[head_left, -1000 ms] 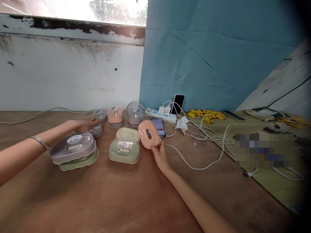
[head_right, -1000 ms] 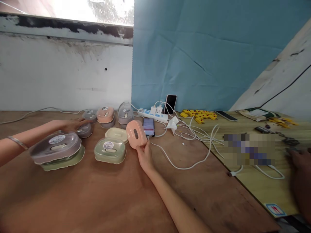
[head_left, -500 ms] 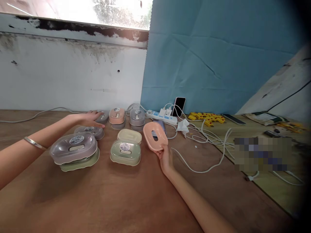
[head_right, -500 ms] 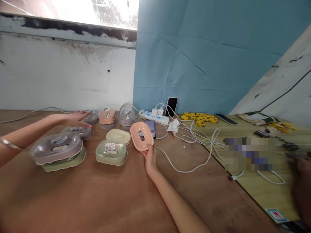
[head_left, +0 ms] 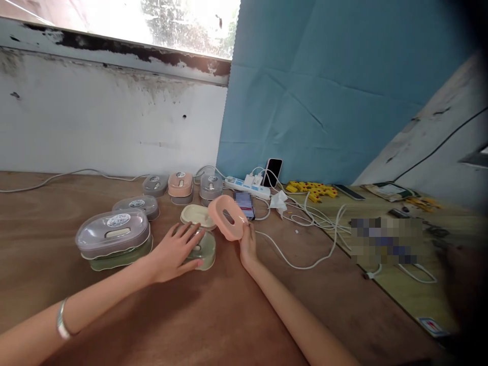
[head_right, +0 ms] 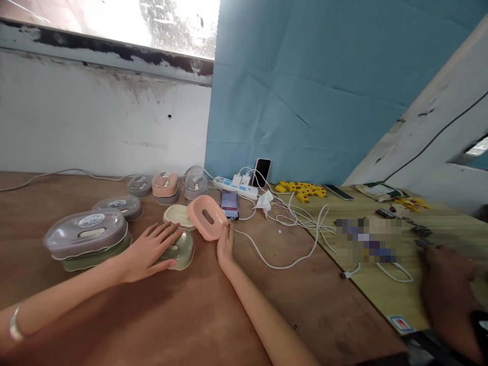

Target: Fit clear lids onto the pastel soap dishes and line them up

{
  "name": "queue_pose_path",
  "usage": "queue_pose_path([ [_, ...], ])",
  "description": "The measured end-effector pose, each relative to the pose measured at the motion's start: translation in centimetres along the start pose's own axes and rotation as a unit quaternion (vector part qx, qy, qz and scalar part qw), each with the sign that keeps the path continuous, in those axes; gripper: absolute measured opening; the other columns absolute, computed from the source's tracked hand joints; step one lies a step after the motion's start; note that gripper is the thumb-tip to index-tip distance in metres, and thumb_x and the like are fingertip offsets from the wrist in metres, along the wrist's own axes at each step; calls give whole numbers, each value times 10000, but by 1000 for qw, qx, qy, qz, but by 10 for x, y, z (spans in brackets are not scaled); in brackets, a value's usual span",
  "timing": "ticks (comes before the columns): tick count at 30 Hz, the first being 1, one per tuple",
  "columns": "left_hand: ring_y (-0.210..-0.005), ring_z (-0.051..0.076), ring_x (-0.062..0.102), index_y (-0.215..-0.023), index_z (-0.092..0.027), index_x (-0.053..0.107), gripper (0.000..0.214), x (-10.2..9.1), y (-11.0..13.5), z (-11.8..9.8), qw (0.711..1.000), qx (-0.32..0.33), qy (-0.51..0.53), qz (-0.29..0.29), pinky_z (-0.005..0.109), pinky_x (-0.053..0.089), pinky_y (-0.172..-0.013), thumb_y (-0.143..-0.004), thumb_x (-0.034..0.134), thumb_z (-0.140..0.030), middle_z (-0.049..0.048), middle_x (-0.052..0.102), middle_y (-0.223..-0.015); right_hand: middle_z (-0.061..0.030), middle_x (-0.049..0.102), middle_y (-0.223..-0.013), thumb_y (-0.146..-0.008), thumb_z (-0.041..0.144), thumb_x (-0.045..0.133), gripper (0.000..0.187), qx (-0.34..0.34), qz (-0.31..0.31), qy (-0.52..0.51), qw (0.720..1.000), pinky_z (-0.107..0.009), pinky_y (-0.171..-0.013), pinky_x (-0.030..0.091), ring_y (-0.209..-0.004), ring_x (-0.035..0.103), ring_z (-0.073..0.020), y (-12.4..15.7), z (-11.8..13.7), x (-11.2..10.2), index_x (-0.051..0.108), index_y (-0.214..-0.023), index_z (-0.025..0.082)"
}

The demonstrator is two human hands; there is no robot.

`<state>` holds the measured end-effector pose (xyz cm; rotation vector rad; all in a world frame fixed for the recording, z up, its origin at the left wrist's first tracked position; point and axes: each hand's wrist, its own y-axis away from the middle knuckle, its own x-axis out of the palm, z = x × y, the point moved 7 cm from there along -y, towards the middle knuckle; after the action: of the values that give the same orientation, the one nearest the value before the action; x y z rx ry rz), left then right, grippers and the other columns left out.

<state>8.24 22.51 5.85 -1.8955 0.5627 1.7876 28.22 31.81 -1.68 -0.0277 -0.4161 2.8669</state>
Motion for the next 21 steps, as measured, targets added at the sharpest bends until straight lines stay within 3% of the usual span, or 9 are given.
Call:
queue_pose_path([
  [3, -1334, 384, 311, -1425, -143, 310, 638, 5, 28, -12, 996, 25, -13, -80, 578, 258, -1031, -894, 446, -469, 172, 339, -1469, -55, 623, -993, -940, 418, 431, 305, 10, -30, 15, 999, -378, -818, 505, -903, 608, -175, -6, -3, 12, 571, -1021, 159],
  [9, -1312, 325, 371, -1295, -178, 408, 539, 3, 70, -25, 968, 105, 36, -226, 553, 200, -1065, -787, 534, -307, 136, 487, -1364, -65, 609, -1080, -920, 346, 525, 279, 21, -11, 47, 999, -373, -794, 524, -910, 616, -171, -24, -10, 59, 567, -1112, 149],
  [13, -1280, 323, 407, -1253, -181, 438, 527, 0, 75, -24, 957, 120, 67, -255, 586, 167, -1059, -737, 532, -232, 140, 532, -1302, -69, 603, -1103, -918, 336, 529, 277, 25, 4, 76, 997, -381, -807, 522, -933, 612, -177, -33, -14, 74, 565, -1121, 152],
  [21, -1295, 319, 380, -1243, -158, 456, 516, 1, 75, -22, 955, 129, 95, -249, 576, 191, -1054, -730, 505, -192, 147, 518, -1313, -66, 608, -1092, -915, 333, 535, 271, 29, 29, 120, 992, -382, -808, 522, -931, 614, -177, -36, -13, 81, 570, -1111, 148],
])
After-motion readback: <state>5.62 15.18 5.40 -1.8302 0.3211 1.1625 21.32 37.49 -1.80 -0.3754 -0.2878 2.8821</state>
